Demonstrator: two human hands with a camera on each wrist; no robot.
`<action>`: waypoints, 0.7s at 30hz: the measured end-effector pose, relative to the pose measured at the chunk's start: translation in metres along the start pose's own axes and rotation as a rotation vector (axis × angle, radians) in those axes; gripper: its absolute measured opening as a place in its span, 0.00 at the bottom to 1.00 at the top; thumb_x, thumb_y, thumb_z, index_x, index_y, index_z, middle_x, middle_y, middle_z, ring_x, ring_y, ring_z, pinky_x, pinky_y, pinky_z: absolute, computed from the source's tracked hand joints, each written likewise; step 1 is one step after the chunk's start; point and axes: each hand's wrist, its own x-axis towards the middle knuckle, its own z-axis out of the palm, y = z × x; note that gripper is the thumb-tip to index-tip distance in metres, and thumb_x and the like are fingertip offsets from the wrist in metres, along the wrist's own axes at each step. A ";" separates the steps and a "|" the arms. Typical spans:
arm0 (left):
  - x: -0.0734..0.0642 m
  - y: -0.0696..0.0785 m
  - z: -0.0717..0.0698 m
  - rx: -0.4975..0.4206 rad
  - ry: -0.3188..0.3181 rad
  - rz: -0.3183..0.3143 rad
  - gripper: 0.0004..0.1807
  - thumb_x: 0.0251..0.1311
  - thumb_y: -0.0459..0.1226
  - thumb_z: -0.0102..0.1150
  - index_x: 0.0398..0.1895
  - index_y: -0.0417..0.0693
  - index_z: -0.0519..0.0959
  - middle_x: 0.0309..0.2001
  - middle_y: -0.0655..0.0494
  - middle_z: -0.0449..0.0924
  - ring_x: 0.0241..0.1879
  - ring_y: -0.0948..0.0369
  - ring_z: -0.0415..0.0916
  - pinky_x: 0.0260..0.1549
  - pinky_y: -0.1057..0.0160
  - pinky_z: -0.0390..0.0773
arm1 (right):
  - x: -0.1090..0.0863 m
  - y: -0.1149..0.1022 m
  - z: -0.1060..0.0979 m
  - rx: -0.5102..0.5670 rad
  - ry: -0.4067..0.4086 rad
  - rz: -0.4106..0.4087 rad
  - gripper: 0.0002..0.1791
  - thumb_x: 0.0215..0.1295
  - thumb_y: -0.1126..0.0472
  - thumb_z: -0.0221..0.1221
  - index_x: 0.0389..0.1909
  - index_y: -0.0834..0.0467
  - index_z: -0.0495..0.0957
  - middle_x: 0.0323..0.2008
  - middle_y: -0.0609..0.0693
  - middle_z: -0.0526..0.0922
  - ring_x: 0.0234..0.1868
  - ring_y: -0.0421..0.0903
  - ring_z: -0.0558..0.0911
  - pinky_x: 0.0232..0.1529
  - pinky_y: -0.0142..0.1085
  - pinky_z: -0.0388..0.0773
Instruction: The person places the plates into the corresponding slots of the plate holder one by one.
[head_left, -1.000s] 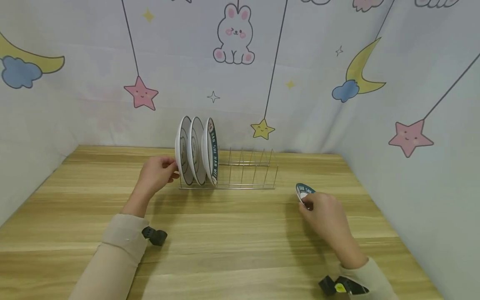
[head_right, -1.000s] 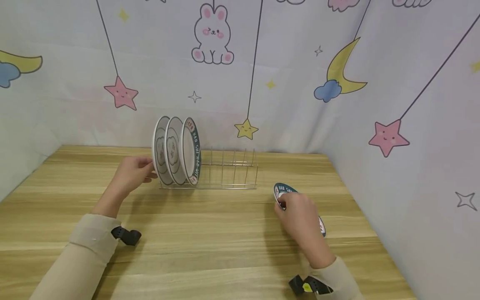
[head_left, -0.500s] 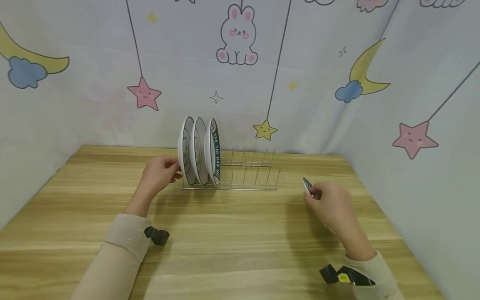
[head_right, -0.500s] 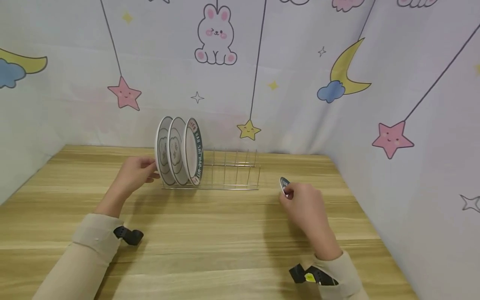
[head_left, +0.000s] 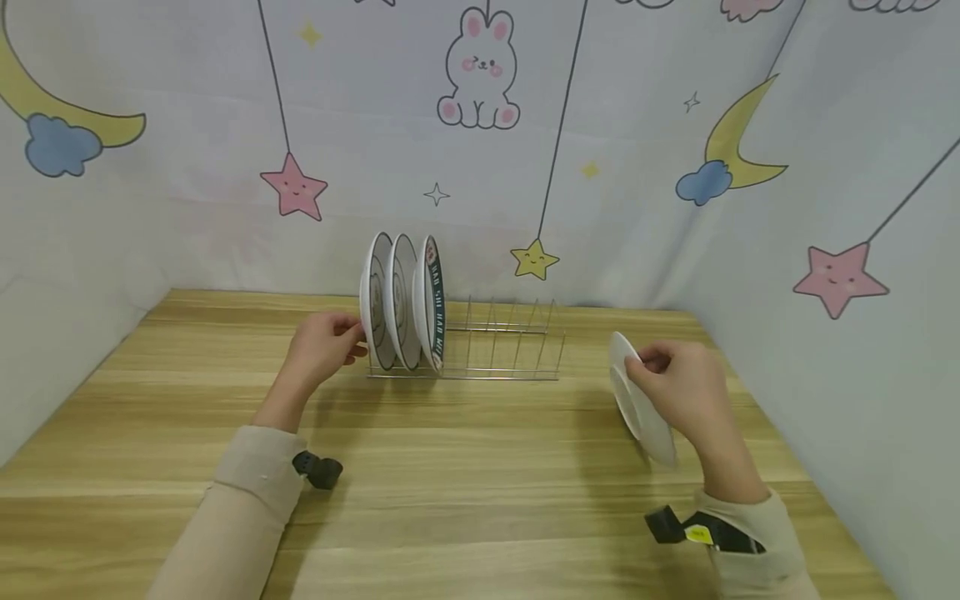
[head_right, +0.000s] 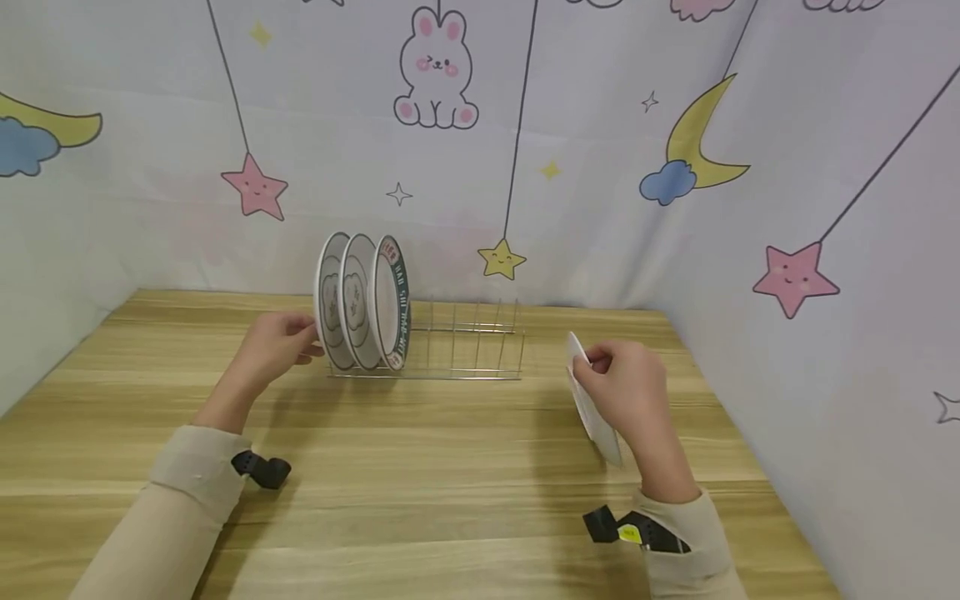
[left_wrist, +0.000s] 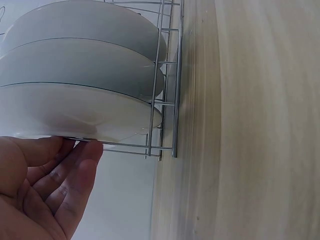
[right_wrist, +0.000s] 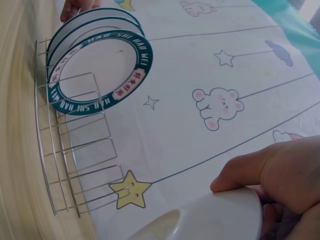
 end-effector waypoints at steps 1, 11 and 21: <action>0.000 0.000 0.000 0.001 0.001 -0.001 0.16 0.74 0.35 0.48 0.52 0.30 0.78 0.46 0.36 0.83 0.39 0.50 0.84 0.34 0.62 0.85 | 0.001 -0.001 -0.001 0.008 0.011 -0.005 0.10 0.62 0.60 0.63 0.28 0.63 0.85 0.23 0.51 0.84 0.24 0.45 0.80 0.23 0.36 0.77; 0.001 0.000 0.000 0.004 -0.003 -0.007 0.17 0.74 0.35 0.47 0.52 0.29 0.78 0.46 0.36 0.82 0.39 0.50 0.84 0.35 0.62 0.85 | 0.010 -0.015 -0.004 0.113 0.076 0.005 0.11 0.62 0.58 0.65 0.27 0.63 0.85 0.21 0.50 0.83 0.22 0.43 0.78 0.20 0.28 0.74; 0.001 -0.001 0.000 -0.002 -0.001 -0.010 0.16 0.74 0.35 0.48 0.51 0.30 0.79 0.46 0.37 0.83 0.38 0.50 0.84 0.34 0.62 0.85 | 0.019 -0.039 -0.004 0.276 0.194 0.052 0.12 0.61 0.58 0.67 0.30 0.65 0.86 0.23 0.54 0.82 0.22 0.41 0.77 0.20 0.24 0.73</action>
